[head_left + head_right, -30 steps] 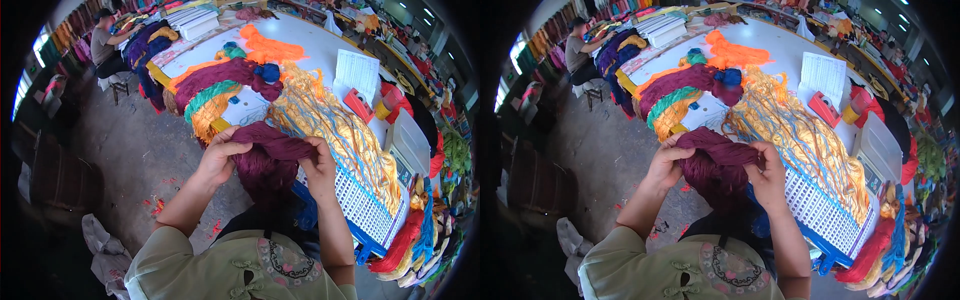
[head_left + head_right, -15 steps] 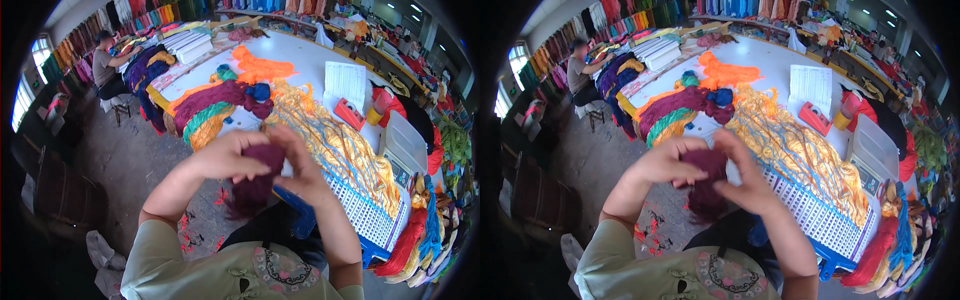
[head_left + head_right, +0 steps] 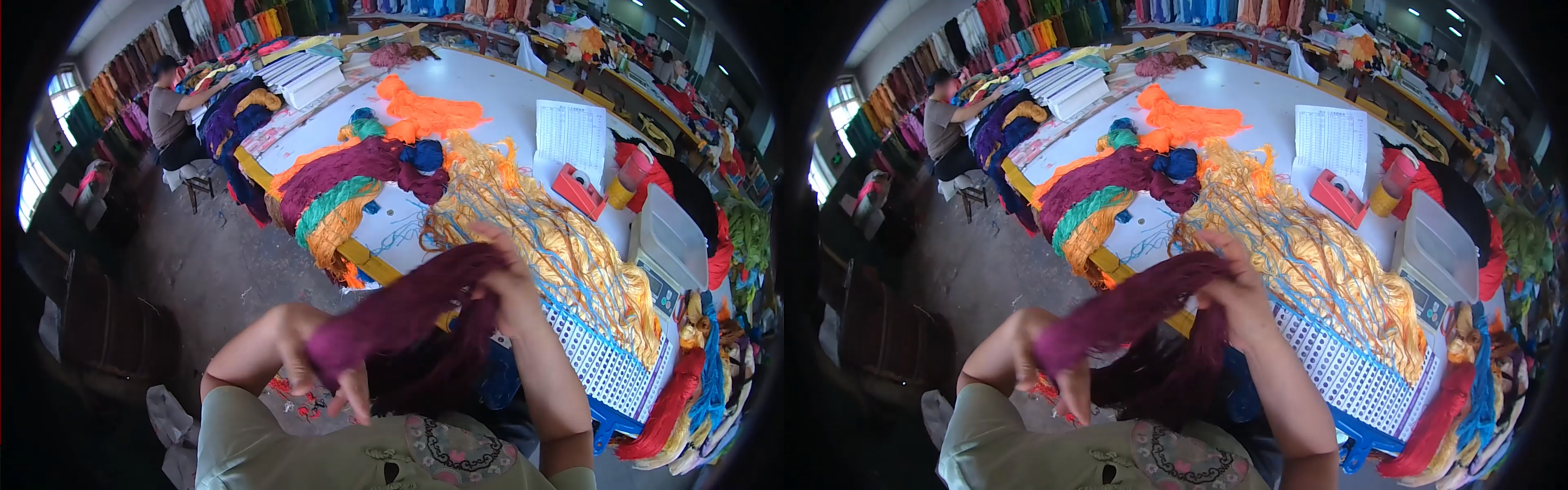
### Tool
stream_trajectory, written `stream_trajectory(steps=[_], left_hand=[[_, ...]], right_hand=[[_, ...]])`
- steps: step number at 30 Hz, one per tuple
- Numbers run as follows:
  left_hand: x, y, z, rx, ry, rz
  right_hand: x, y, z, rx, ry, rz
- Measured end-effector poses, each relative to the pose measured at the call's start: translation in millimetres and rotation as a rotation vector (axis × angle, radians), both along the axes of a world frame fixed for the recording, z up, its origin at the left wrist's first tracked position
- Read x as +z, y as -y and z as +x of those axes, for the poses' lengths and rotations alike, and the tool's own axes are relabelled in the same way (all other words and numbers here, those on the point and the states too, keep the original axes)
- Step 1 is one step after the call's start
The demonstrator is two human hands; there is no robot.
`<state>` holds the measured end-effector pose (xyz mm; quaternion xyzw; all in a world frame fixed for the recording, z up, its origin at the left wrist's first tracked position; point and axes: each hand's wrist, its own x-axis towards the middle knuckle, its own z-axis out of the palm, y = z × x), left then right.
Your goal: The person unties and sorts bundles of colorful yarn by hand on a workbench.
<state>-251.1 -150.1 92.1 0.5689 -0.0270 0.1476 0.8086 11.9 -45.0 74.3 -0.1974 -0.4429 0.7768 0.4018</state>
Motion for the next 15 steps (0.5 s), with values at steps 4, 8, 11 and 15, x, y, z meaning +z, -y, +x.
stream_trajectory(steps=[4, 8, 11, 15], left_hand=[[70.0, 6.1, 18.7, 0.905, 0.487, 0.154], [79.5, -77.9, -7.5, 1.289, 0.648, -0.065], [48.6, -155.5, -35.7, 1.541, 0.306, 0.111], [-44.6, -276.1, -80.4, 1.820, -0.448, 0.842]], right_hand=[[-56.9, -7.5, -11.0, 0.119, 0.390, 0.656], [-109.2, -26.8, -7.4, -0.099, 0.427, 0.537], [-116.8, -20.0, -5.7, -0.200, 0.542, 0.574], [-121.7, -22.6, -5.9, -0.133, 0.574, 0.648]])
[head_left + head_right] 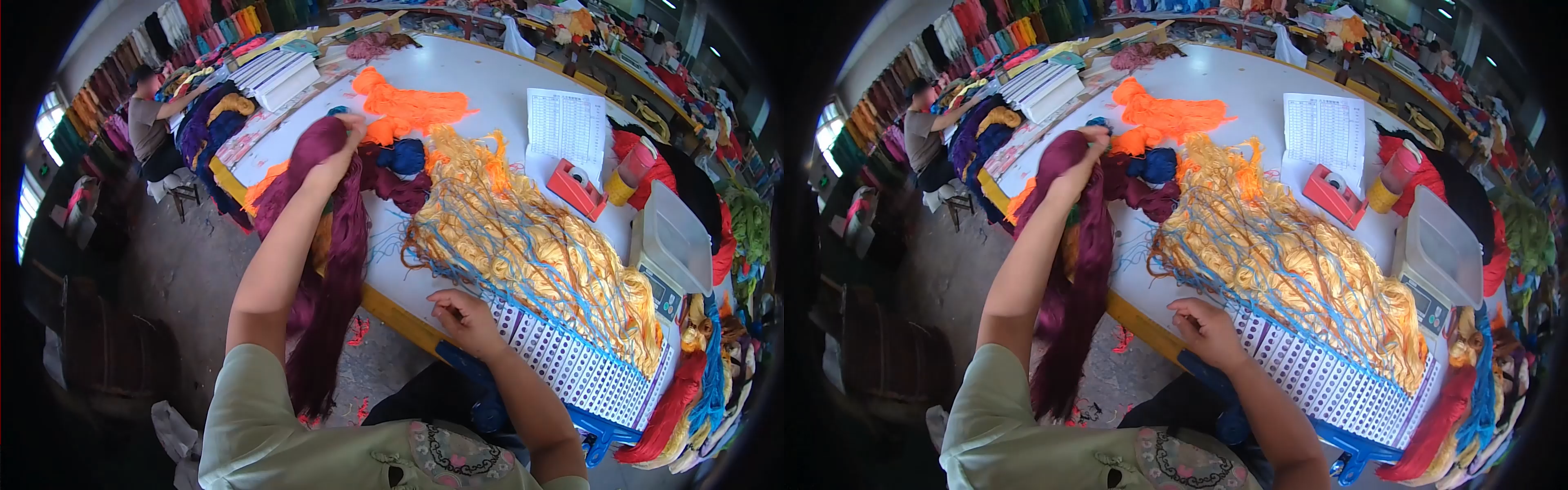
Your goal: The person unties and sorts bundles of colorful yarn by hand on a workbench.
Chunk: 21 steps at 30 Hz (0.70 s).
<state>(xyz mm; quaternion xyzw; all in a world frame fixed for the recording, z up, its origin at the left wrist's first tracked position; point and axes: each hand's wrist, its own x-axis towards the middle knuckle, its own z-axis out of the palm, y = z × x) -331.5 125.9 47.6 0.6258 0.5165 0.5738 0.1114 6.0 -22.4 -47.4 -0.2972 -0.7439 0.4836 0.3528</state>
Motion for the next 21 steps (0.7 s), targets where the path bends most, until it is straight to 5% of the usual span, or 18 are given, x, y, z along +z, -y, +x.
stream_trajectory(steps=[2, 5, 13, 21], left_hand=[[-2.4, -7.2, 13.1, 0.312, -0.656, 0.001], [-4.5, -39.7, 35.5, 0.348, -0.768, -0.130], [-16.0, 8.9, -2.0, 0.179, 0.073, -0.051], [62.6, 141.2, -68.4, 0.315, 0.669, 0.393]], right_hand=[[3.0, -1.2, 1.8, 0.006, 0.033, -0.041], [3.2, -3.7, 3.6, 0.015, 0.052, -0.072], [-1.4, -8.6, 5.4, 0.044, -0.001, -0.144], [-7.1, -6.0, 3.4, 0.049, -0.064, -0.123]])
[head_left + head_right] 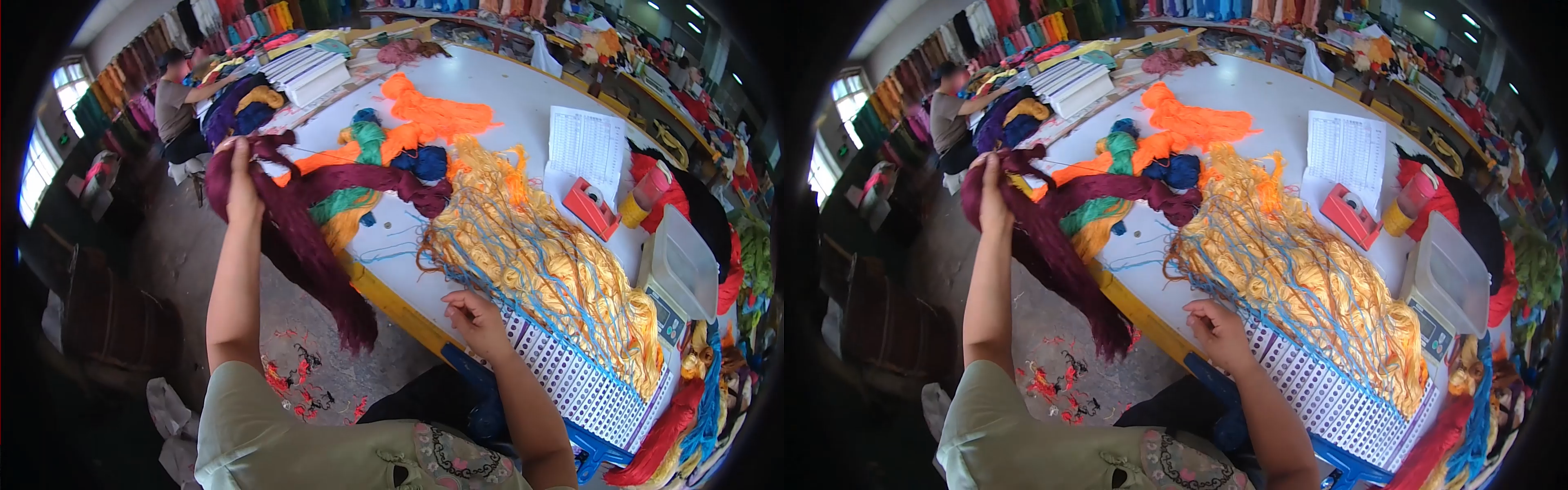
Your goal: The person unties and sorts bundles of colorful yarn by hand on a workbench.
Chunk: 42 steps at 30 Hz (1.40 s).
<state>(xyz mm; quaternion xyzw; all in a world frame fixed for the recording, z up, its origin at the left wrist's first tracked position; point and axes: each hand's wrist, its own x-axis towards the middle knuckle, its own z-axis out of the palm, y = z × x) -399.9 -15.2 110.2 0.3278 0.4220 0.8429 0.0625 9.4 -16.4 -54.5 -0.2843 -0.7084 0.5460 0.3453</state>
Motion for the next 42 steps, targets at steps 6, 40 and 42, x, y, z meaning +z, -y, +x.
stream_trajectory(steps=[6, 40, 42], left_hand=[[54.1, 113.7, 56.4, -0.436, -0.067, 0.225], [-21.6, 90.3, 375.2, -1.280, -0.441, -0.370], [-36.0, 92.1, 375.2, -1.397, -0.189, -0.520]], right_hand=[[6.7, 8.8, -6.3, -0.098, -0.029, 0.012], [153.9, 98.0, 148.0, -0.501, -0.357, -0.089], [149.4, 93.7, 146.5, -0.552, -0.474, -0.143]])
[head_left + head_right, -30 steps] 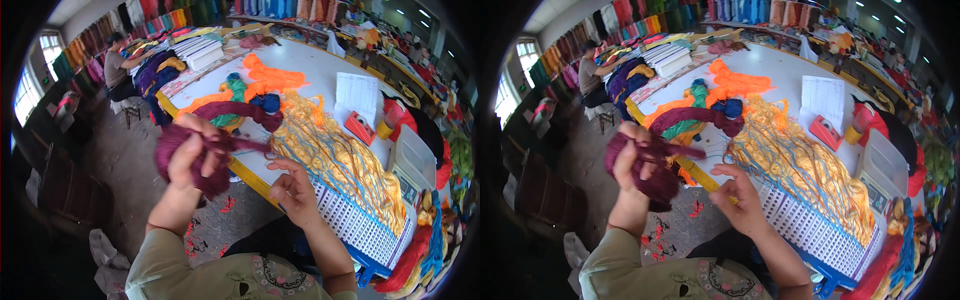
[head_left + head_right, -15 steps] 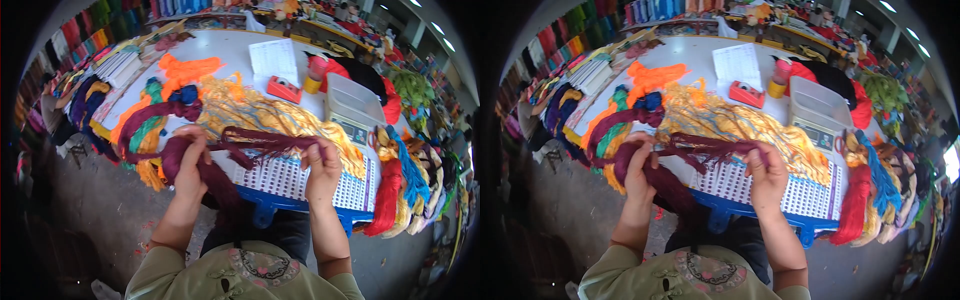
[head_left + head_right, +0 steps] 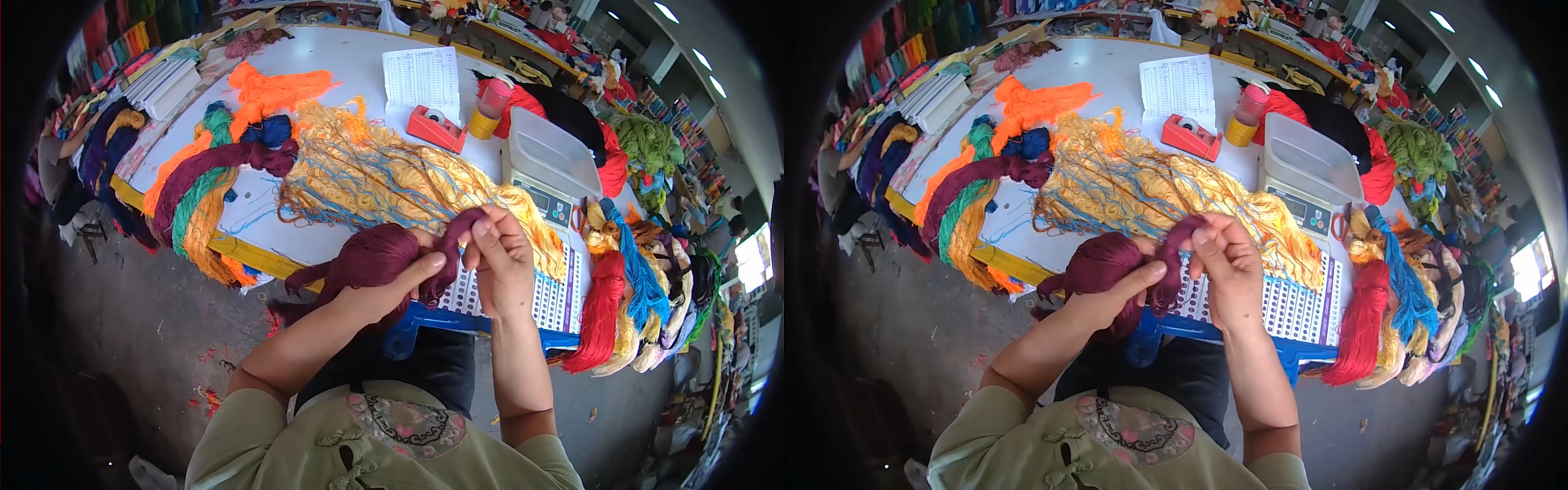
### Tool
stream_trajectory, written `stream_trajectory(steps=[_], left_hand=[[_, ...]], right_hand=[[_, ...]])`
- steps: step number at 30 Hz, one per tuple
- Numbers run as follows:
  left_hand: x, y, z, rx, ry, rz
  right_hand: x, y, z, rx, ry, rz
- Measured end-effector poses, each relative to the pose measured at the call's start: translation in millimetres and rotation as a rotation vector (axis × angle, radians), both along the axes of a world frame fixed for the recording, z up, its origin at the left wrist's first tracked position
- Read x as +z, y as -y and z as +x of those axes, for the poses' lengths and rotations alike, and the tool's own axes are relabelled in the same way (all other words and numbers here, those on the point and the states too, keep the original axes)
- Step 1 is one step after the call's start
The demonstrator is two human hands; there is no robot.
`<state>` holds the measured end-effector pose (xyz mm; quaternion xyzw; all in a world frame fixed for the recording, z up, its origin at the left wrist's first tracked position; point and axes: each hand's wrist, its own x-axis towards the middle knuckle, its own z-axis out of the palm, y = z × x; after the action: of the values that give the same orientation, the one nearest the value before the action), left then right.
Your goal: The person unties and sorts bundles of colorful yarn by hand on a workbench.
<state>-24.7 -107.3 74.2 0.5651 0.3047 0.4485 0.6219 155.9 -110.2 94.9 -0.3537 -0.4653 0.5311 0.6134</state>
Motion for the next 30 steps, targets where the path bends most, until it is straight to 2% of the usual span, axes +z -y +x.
stream_trajectory(steps=[1, 2, 6, 7, 8, 10, 14, 17, 20, 21, 24, 27, 30], left_hand=[[-7.0, -2.1, 3.2, 0.027, 0.148, -0.128], [-10.2, -2.3, 2.6, 0.036, 0.192, -0.152], [-16.7, -6.2, -1.6, 0.102, 0.313, -0.186], [-19.6, -7.3, -0.9, 0.116, 0.328, -0.183], [-21.2, -7.8, -0.8, 0.127, 0.341, -0.180], [-21.2, -7.6, -2.8, 0.184, 0.352, -0.114], [-24.4, -10.8, -12.8, 0.193, 0.305, -0.066], [-30.2, -14.3, -18.1, 0.193, 0.155, -0.096], [-24.0, -17.4, -16.2, 0.238, -0.081, 0.213], [-23.2, -20.0, -15.0, 0.354, -0.202, 0.446], [-23.9, -15.3, -15.6, 0.354, -0.036, 0.132], [-33.5, -19.6, -11.8, 0.354, 0.184, 0.024], [-28.8, -20.2, -12.4, 0.262, 0.100, 0.009]], right_hand=[[2.9, 0.0, -7.1, -0.048, -0.077, -0.015], [4.5, -0.9, -11.6, -0.093, -0.156, -0.030], [-24.9, 2.1, -13.6, 0.043, 0.182, 0.029], [-26.4, 3.2, -18.3, 0.138, 0.183, -0.009], [-28.3, 2.1, -22.3, 0.115, 0.159, 0.028], [-31.3, -1.9, -26.7, 0.066, 0.112, 0.103], [-24.4, -6.4, -22.0, 0.158, -0.168, -0.073], [-24.3, -7.2, -25.2, 0.118, -0.095, -0.064], [-26.9, -7.1, -26.9, 0.106, -0.040, -0.064], [-28.1, -7.2, -26.7, 0.114, -0.025, -0.068], [-33.1, -8.0, -23.1, 0.155, 0.006, -0.079], [-36.5, -10.3, -25.9, 0.058, 0.102, -0.020], [-33.3, -8.8, -34.8, 0.058, 0.119, -0.027]])
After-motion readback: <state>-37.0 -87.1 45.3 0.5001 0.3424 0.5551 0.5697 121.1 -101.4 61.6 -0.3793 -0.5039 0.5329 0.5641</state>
